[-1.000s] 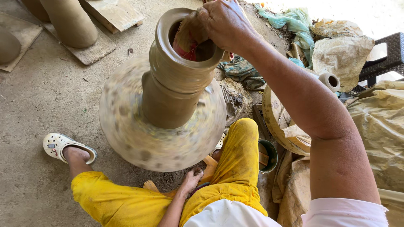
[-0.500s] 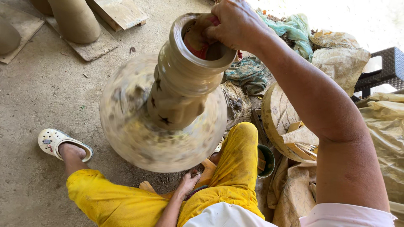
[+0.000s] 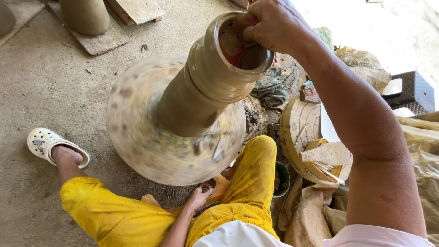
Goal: The person shapes a spinning clay cylinder on a pottery wheel using a damp cloth and their hands.
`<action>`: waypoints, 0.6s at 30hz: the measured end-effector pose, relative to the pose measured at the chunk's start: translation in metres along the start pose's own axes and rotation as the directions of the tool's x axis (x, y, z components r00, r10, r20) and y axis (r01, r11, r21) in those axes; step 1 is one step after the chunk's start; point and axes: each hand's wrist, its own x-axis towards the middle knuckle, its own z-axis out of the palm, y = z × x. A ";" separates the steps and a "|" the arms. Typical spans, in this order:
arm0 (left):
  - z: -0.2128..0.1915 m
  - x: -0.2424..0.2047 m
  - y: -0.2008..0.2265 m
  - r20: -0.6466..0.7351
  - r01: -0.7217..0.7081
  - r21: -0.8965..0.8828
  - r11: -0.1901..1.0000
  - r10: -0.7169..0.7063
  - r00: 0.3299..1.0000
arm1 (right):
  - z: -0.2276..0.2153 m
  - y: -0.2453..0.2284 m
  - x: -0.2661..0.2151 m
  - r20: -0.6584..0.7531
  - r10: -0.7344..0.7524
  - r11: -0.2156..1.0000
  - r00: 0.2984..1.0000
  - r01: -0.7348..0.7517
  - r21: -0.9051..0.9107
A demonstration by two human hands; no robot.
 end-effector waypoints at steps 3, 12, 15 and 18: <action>0.000 0.000 -0.002 0.004 0.017 0.008 1.000 -0.017 1.000 | -0.001 0.002 0.002 0.012 0.017 0.999 1.000 -0.016 -0.035; 0.003 0.003 -0.009 0.020 0.034 0.028 0.999 -0.035 0.999 | -0.005 0.000 -0.001 -0.001 -0.036 0.999 0.999 0.036 -0.004; 0.006 0.006 -0.008 0.028 0.036 0.027 0.999 -0.037 0.999 | -0.006 0.002 -0.002 0.011 -0.070 0.997 0.997 0.071 -0.034; 0.007 0.007 -0.008 0.033 0.044 0.028 0.999 -0.045 0.998 | -0.006 0.002 -0.003 0.010 -0.038 0.999 0.999 0.038 -0.008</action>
